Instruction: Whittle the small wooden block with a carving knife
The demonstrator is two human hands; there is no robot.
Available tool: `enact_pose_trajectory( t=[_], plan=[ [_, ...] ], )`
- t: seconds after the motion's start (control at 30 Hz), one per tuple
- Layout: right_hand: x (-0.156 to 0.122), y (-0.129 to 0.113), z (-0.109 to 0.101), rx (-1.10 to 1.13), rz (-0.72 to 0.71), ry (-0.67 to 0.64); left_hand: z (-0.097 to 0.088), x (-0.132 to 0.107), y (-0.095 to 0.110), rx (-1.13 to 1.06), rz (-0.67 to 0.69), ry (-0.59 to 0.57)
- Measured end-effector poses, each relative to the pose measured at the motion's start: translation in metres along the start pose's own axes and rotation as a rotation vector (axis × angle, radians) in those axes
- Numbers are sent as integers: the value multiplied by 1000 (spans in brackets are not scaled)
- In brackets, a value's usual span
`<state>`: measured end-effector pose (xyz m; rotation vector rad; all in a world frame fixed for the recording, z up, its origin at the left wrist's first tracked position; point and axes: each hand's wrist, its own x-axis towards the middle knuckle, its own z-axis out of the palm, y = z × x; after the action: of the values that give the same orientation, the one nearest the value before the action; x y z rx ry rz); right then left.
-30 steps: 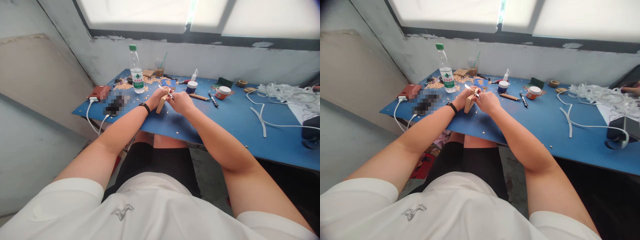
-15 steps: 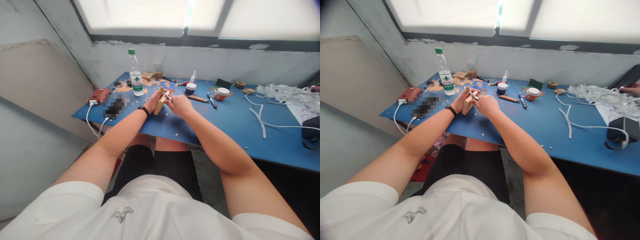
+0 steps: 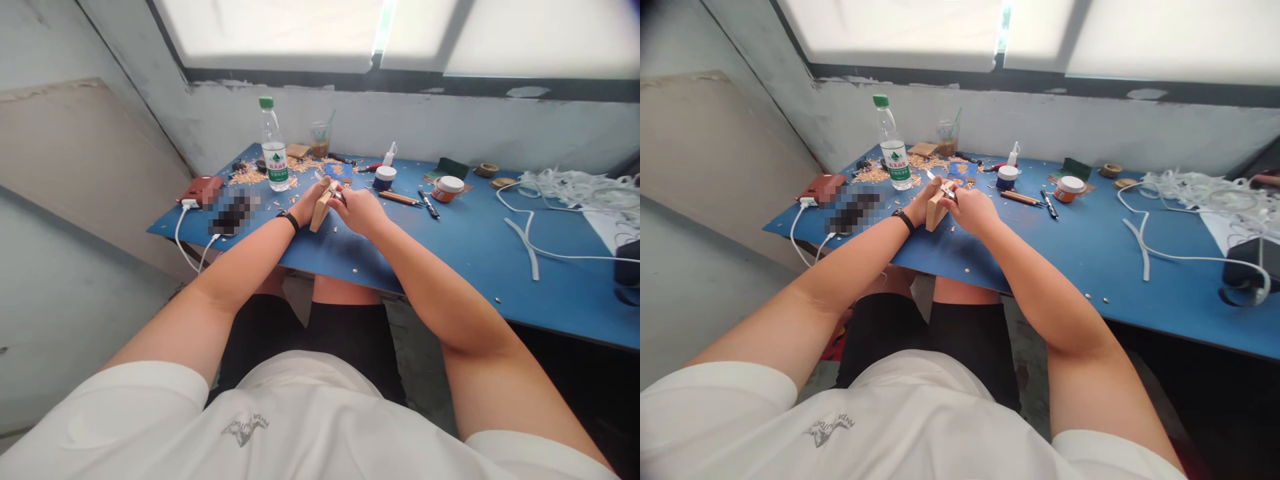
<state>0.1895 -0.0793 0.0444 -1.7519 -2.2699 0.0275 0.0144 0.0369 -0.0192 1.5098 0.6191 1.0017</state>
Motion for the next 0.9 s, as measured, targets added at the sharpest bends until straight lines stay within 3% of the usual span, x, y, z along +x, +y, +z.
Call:
enact_pose_trajectory(
  t=[0.33, 0.53, 0.7, 0.9],
  plan=[
    [15, 20, 20, 69, -119, 41, 0, 5, -2, -17, -42, 62],
    [14, 20, 20, 103, -99, 67, -2, 4, -2, 126, 50, 107],
    [12, 19, 16, 100, -101, 45, -1, 4, 3, 191, 48, 52],
    [9, 17, 13, 148, -59, 62, -11, -2, 13, 406, 222, -28]
  ],
)
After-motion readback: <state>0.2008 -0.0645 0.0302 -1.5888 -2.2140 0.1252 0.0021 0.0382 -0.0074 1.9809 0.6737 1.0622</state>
